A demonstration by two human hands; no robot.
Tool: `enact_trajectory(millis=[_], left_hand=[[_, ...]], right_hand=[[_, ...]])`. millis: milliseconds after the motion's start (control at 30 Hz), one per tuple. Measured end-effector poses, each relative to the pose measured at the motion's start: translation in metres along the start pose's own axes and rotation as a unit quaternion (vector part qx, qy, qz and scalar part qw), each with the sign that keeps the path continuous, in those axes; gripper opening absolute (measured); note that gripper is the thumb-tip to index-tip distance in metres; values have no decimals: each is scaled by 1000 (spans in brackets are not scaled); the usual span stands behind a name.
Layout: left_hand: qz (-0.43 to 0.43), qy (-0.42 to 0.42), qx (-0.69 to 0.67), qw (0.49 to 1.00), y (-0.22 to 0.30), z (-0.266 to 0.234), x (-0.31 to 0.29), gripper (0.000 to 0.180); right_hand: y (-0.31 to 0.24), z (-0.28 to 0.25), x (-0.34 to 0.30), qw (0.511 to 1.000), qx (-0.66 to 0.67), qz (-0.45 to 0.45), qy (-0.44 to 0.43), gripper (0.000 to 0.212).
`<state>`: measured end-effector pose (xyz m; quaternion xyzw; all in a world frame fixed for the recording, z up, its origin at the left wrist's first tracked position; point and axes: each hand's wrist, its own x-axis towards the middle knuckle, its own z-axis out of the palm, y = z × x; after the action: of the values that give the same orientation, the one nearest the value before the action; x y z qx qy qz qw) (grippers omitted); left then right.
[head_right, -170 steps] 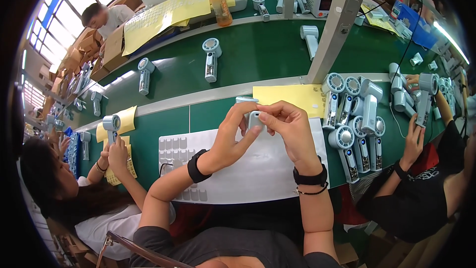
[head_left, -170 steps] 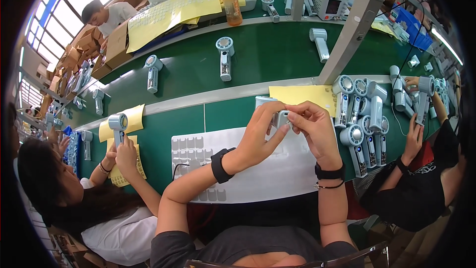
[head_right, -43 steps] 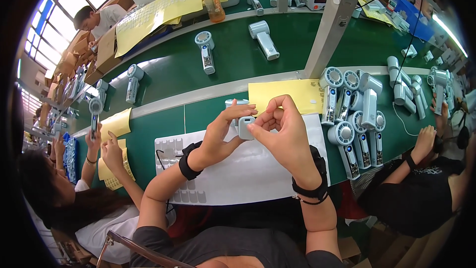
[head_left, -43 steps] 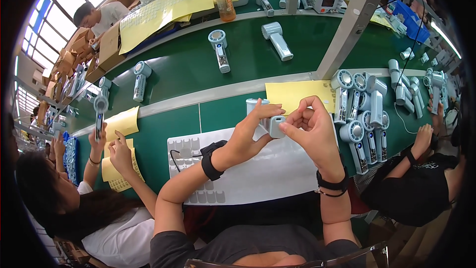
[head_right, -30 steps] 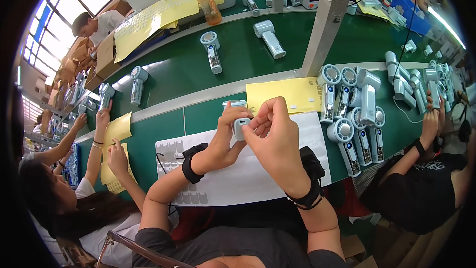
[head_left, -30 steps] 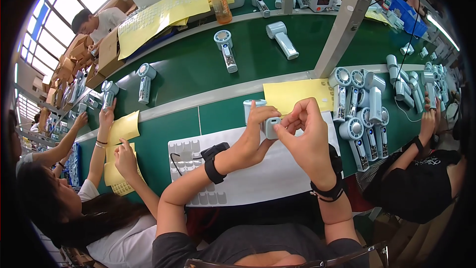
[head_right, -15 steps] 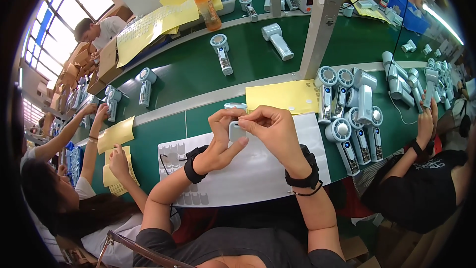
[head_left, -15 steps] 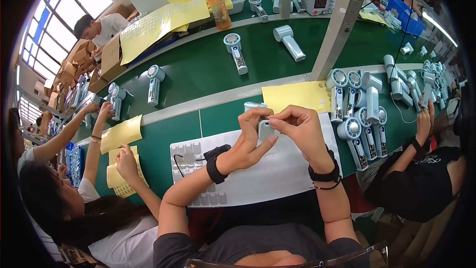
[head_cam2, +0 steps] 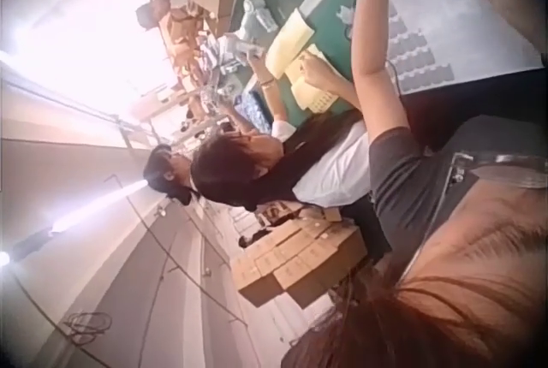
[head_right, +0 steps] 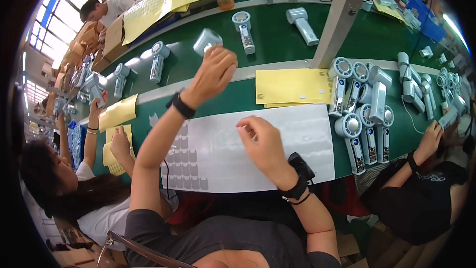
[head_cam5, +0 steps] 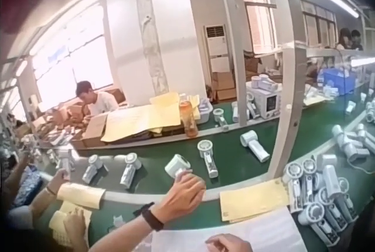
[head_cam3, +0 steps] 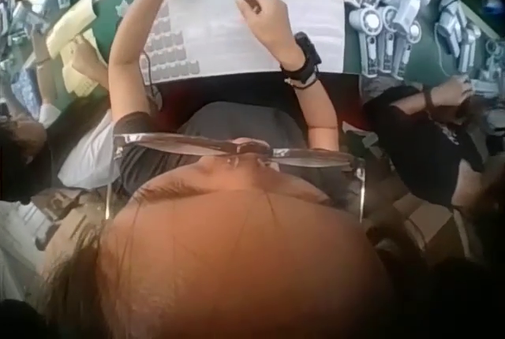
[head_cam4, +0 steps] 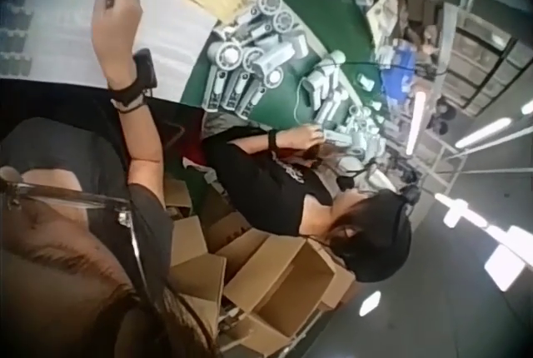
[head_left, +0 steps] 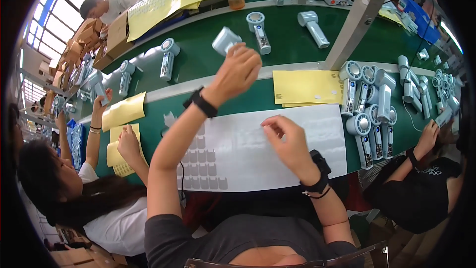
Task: The person picks up a handheld fan, peels a sticker from a sheet, and presses it onto the base of the fan. After applying the sticker, the person places the fan back onto the conveyor belt and repeats the process.
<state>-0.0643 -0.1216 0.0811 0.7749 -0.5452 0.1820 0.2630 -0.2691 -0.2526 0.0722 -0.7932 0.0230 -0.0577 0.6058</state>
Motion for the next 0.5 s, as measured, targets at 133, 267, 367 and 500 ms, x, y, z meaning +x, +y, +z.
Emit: enact_trajectory(millis=[133, 267, 367, 500], left_hand=[[9, -108, 171, 979, -72, 1, -4, 18], [-37, -183, 197, 962, -103, 18, -21, 22], [-51, -135, 209, 967, -98, 24, -32, 24], [-124, -57, 151, 979, -82, 27, -33, 34]], right_hand=[[17, 55, -16, 972, -164, -166, 14, 13], [19, 96, -25, 947, -236, -220, -5, 19], [15, 114, -31, 931, -275, -241, -3, 21], [8, 120, -30, 949, -244, -197, -20, 21]])
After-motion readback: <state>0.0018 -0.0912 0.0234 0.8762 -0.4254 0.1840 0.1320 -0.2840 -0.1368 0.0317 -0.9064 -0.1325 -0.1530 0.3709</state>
